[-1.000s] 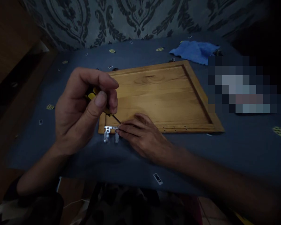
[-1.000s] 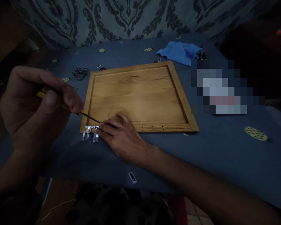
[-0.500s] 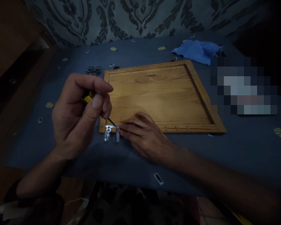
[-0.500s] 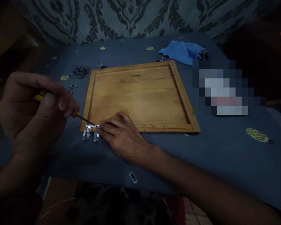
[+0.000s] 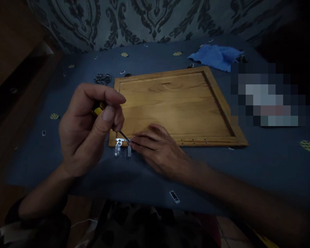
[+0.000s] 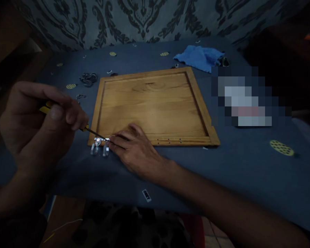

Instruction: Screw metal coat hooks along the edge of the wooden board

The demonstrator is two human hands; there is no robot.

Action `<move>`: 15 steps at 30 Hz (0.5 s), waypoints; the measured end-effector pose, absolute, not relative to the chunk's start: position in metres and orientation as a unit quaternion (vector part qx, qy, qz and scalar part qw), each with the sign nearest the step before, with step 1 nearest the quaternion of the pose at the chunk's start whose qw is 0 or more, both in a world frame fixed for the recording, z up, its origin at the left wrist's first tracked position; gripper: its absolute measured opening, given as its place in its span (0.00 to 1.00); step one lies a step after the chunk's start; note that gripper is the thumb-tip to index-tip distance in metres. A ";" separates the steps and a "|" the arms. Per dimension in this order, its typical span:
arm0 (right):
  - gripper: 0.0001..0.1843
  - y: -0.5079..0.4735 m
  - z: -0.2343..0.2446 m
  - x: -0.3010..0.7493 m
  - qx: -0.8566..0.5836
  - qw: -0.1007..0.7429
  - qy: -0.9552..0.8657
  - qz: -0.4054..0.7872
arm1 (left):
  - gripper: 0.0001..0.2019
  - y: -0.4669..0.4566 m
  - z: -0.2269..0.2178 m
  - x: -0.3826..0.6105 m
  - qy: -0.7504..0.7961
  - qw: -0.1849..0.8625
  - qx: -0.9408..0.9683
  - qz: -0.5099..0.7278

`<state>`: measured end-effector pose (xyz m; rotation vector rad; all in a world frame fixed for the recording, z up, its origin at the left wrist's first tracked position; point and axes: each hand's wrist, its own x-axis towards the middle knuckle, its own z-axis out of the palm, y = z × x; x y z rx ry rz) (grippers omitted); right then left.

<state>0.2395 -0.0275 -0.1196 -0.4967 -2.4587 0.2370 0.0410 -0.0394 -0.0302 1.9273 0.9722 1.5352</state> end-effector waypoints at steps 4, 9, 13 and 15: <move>0.15 -0.028 -0.119 0.240 -0.184 0.308 -0.929 0.093 | 0.07 -0.043 -0.027 0.044 0.366 0.242 0.701 0.562; 0.15 -0.028 -0.119 0.240 -0.190 0.303 -0.929 0.092 | 0.03 -0.047 -0.025 0.046 0.389 0.258 0.687 0.558; 0.14 -0.028 -0.119 0.240 -0.191 0.307 -0.928 0.089 | 0.05 -0.046 -0.026 0.046 0.387 0.260 0.694 0.548; 0.14 -0.028 -0.118 0.240 -0.189 0.310 -0.928 0.088 | 0.05 -0.046 -0.026 0.046 0.390 0.264 0.694 0.545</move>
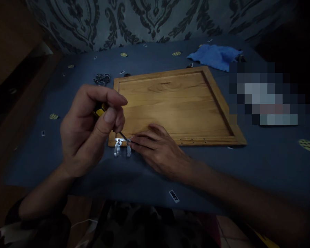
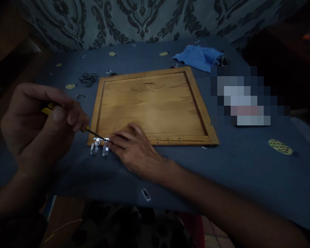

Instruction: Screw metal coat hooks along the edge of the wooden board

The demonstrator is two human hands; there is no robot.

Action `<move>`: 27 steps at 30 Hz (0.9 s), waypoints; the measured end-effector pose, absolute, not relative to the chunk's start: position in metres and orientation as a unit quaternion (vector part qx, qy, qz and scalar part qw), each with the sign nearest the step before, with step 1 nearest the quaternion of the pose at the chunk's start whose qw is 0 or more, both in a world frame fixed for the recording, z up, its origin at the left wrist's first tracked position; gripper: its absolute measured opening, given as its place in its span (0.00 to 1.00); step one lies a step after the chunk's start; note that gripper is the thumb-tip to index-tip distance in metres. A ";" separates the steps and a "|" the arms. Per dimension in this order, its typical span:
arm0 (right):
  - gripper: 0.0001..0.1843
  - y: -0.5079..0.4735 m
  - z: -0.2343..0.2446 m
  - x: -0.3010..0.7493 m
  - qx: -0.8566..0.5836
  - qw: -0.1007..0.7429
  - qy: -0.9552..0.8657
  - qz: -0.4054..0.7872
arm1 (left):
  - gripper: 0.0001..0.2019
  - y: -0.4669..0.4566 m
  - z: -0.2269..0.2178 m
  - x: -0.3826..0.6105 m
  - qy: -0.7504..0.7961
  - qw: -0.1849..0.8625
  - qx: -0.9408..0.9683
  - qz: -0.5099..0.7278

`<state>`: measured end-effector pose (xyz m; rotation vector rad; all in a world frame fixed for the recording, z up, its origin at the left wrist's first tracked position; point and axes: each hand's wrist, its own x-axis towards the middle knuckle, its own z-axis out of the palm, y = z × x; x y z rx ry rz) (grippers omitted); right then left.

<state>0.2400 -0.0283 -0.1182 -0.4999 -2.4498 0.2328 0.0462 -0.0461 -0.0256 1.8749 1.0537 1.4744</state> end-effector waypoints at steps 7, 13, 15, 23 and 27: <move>0.14 -0.029 -0.117 0.240 -0.194 0.299 -0.929 0.095 | 0.04 -0.046 -0.028 0.047 0.390 0.248 0.696 0.550; 0.15 -0.028 -0.118 0.241 -0.194 0.294 -0.931 0.096 | 0.04 -0.042 -0.032 0.043 0.385 0.214 0.713 0.545; 0.15 -0.028 -0.118 0.241 -0.194 0.290 -0.932 0.099 | 0.05 -0.042 -0.032 0.043 0.381 0.208 0.718 0.544; 0.16 -0.028 -0.118 0.242 -0.186 0.297 -0.930 0.110 | 0.04 -0.041 -0.033 0.045 0.377 0.223 0.710 0.552; 0.16 -0.028 -0.118 0.242 -0.195 0.288 -0.932 0.102 | 0.04 -0.042 -0.030 0.046 0.404 0.213 0.710 0.537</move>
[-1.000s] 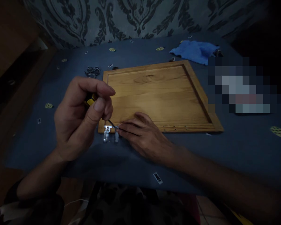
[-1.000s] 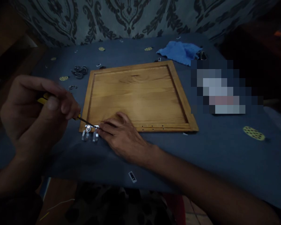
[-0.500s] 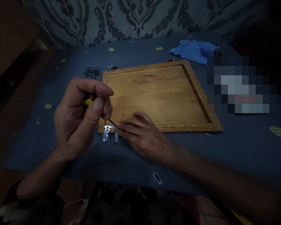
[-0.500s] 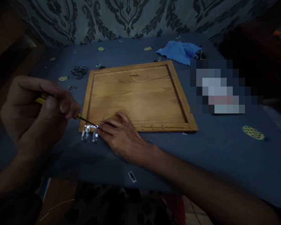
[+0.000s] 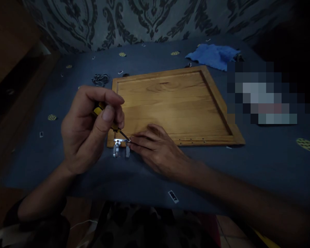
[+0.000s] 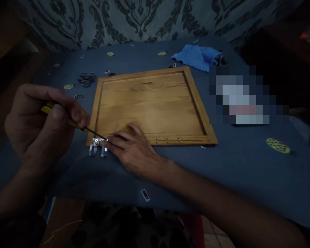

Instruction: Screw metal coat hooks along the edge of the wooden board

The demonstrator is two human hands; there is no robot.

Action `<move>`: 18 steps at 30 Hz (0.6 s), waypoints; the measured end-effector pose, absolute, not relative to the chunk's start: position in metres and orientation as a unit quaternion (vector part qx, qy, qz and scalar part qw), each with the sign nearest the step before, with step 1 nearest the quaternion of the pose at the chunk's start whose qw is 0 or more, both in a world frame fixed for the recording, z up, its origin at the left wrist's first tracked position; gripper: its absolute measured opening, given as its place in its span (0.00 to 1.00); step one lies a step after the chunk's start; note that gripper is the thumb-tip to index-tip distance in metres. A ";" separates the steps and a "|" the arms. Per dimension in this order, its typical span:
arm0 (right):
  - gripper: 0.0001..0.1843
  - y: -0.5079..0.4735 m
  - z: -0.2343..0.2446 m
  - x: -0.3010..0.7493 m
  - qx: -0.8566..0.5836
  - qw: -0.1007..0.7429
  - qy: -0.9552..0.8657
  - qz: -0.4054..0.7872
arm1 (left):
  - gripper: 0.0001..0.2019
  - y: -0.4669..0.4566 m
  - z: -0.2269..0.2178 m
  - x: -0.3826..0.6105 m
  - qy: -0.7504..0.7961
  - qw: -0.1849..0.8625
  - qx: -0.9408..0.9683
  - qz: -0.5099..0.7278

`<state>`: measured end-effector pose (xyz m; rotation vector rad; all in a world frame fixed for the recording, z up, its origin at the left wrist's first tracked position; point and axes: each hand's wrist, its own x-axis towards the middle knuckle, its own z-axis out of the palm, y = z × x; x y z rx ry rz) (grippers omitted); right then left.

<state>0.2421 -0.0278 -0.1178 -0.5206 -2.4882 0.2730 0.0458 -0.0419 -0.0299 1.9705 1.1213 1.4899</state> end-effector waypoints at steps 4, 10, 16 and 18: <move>0.16 -0.028 -0.117 0.242 -0.197 0.274 -0.935 0.105 | 0.06 -0.044 -0.027 0.044 0.429 0.141 0.730 0.512; 0.16 -0.028 -0.118 0.242 -0.196 0.281 -0.934 0.101 | 0.10 -0.038 -0.029 0.030 0.429 0.016 0.786 0.446; 0.18 -0.028 -0.119 0.242 -0.196 0.277 -0.935 0.103 | 0.17 -0.030 -0.027 0.016 0.400 -0.082 0.828 0.385; 0.17 -0.028 -0.119 0.242 -0.196 0.280 -0.934 0.098 | 0.21 -0.029 -0.027 0.013 0.408 -0.076 0.829 0.374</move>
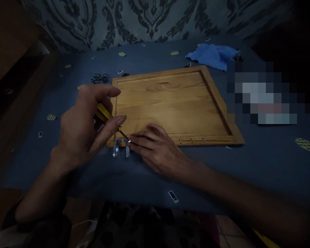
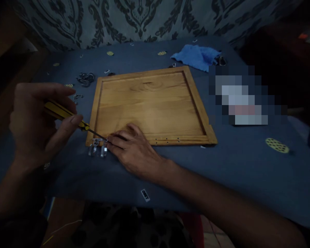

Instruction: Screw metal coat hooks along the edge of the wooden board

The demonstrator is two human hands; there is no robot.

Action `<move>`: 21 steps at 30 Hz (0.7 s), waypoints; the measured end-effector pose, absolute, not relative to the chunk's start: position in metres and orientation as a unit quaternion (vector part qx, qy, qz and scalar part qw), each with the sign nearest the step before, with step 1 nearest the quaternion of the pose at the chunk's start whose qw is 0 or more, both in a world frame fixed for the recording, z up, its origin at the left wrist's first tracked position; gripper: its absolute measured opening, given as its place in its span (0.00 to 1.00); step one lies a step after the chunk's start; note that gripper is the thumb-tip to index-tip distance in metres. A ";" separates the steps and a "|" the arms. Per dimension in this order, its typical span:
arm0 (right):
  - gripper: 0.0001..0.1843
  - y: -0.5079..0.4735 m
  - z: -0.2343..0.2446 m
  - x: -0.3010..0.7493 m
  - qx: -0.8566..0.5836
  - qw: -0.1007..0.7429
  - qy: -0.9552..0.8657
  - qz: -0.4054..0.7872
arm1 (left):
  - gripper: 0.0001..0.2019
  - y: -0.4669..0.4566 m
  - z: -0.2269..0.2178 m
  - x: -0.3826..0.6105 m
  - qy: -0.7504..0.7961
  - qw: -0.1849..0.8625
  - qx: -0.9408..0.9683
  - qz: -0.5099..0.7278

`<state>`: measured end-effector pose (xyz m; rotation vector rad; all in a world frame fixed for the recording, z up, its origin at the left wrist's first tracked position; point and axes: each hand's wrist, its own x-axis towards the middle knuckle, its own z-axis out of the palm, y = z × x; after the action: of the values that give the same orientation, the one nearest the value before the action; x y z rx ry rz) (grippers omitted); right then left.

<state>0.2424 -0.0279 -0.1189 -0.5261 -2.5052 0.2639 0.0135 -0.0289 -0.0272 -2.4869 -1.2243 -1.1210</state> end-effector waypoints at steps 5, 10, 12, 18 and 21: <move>0.17 -0.028 -0.119 0.241 -0.196 0.290 -0.932 0.089 | 0.21 -0.028 -0.029 0.013 -0.402 0.042 -0.829 -0.386; 0.17 -0.028 -0.120 0.240 -0.192 0.295 -0.932 0.088 | 0.19 -0.029 -0.029 0.017 -0.414 0.055 -0.820 -0.391; 0.16 -0.028 -0.120 0.241 -0.195 0.291 -0.932 0.090 | 0.19 -0.029 -0.028 0.017 -0.424 0.052 -0.816 -0.390; 0.15 -0.027 -0.120 0.243 -0.189 0.292 -0.934 0.081 | 0.20 -0.029 -0.026 0.014 -0.411 0.054 -0.827 -0.378; 0.15 -0.027 -0.120 0.242 -0.189 0.296 -0.933 0.080 | 0.19 -0.031 -0.025 0.015 -0.416 0.052 -0.827 -0.375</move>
<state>0.2423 -0.0275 -0.1197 -0.5036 -2.4816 0.2136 0.0153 -0.0308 -0.0252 -2.5160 -1.2648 -1.1402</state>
